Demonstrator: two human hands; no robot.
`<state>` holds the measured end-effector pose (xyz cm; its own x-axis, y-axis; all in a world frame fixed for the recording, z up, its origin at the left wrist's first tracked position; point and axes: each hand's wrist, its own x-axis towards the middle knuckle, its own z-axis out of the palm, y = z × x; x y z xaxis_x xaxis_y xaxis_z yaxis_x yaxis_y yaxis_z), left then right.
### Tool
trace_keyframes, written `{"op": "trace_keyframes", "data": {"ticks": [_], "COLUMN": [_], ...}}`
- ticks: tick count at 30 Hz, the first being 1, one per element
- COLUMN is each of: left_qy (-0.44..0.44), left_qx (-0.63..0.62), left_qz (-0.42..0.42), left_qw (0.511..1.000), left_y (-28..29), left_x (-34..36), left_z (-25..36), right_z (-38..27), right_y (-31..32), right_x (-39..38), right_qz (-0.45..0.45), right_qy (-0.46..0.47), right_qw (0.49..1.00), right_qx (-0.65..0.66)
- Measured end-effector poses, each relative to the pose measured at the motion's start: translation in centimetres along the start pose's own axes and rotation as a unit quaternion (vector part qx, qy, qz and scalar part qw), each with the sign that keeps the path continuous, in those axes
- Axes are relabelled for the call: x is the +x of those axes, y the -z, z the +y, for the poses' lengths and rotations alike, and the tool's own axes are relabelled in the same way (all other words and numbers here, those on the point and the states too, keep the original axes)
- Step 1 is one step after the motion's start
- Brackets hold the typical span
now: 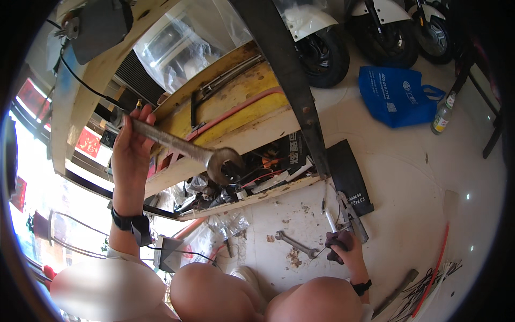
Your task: Cleaning and repairing components of an electric scooter using various tools and a manual.
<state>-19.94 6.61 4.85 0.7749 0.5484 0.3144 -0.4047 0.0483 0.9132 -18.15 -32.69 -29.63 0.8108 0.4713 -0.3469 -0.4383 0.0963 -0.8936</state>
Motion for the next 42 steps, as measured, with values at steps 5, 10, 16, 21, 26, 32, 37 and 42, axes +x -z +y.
{"op": "trace_keyframes", "data": {"ticks": [5,10,16,21,26,32,37,42], "left_qy": [0.038,0.142,0.011,0.01,0.099,0.043,0.064,0.256], "left_qx": [0.019,-0.009,0.808,0.869,0.777,0.621,0.645,0.195], "left_qz": [0.043,0.217,-0.092,-0.179,-0.205,-0.164,-0.322,-0.08], "left_qw": [0.998,0.966,0.581,0.461,0.588,0.765,0.69,0.943], "left_y": [-2.1,-3.5,1.5,-5.3,-6.2,-3.5,2.3,0.1], "left_x": [10.2,16.5,20.3,16.1,13.1,12.5,14.5,6.3], "left_z": [-1.9,-8.1,-11.7,-13.6,-12.1,-12.6,-8.7,-4.0], "right_z": [-0.6,-3.3,-3.0,0.7,4.3,1.5,0.2,4.2], "right_y": [-1.2,-2.2,-2.6,0.2,1.5,0.7,-0.4,3.0], "right_x": [0.5,-0.2,0.5,0.7,2.4,1.8,0.6,0.2], "right_qz": [-0.022,-0.005,-0.018,-0.007,-0.004,-0.016,0.044,0.054], "right_qy": [0.06,0.061,0.105,0.017,0.136,0.082,0.069,0.087], "right_qw": [0.998,0.998,0.994,0.999,0.99,0.996,0.996,0.984], "right_qx": [-0.016,0.0,-0.017,0.028,-0.033,0.016,-0.037,-0.145]}}
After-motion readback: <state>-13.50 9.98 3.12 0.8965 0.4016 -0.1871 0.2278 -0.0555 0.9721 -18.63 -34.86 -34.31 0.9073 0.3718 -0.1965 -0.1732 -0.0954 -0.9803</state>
